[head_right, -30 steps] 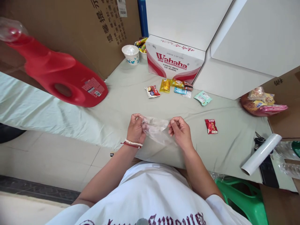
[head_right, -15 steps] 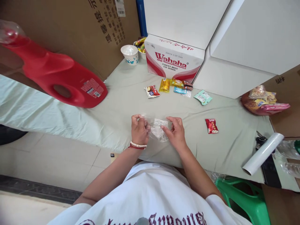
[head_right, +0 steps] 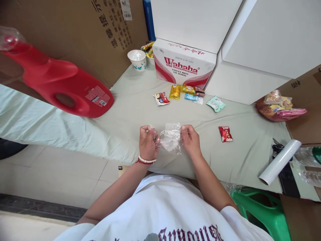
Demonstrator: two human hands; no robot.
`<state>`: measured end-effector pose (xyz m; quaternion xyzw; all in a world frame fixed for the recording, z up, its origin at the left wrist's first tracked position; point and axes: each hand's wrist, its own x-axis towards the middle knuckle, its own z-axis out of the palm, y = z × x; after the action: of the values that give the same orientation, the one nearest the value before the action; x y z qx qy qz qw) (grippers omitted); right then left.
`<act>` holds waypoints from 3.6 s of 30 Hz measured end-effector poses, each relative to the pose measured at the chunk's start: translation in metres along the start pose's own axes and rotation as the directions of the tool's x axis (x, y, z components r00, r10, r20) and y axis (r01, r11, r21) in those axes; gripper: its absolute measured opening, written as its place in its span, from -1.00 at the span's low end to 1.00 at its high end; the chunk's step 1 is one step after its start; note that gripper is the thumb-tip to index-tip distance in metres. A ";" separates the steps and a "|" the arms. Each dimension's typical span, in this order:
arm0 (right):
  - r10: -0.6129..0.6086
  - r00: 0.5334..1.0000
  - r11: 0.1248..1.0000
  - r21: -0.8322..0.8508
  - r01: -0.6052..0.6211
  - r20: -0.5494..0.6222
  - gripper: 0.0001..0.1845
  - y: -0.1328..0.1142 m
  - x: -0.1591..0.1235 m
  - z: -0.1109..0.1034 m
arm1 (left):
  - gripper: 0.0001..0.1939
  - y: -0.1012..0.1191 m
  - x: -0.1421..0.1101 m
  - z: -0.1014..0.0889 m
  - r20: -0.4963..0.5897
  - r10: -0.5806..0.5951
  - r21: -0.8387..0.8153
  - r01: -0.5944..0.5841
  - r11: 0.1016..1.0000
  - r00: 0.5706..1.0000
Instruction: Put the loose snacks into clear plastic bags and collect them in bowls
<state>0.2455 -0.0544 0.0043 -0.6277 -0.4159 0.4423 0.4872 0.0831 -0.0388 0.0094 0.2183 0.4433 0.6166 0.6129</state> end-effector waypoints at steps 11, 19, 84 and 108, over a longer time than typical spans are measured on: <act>-0.126 0.988 0.991 -0.061 0.121 -0.086 -0.67 -0.005 0.007 0.000 | -0.46 -0.001 -0.006 -0.003 0.023 0.137 0.000 -0.137 0.991 0.990; -0.047 0.999 0.999 -0.008 0.047 -0.014 -0.63 -0.001 0.005 0.003 | -0.46 -0.003 -0.001 -0.006 0.018 0.125 0.028 -0.125 0.992 0.992; 0.021 0.985 0.991 0.136 0.003 -0.173 -0.61 0.008 0.036 0.015 | -0.40 -0.015 0.005 -0.022 -0.099 -0.098 0.166 0.113 0.980 0.990; 0.394 0.916 0.859 0.326 -0.395 0.071 -0.52 -0.005 0.051 -0.094 | -0.54 0.040 0.074 -0.048 0.232 -0.576 0.590 0.357 0.724 0.784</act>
<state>0.3488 -0.0278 0.0137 -0.6074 -0.1983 0.5970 0.4852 0.0107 0.0239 -0.0026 0.3735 0.4974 0.2374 0.7461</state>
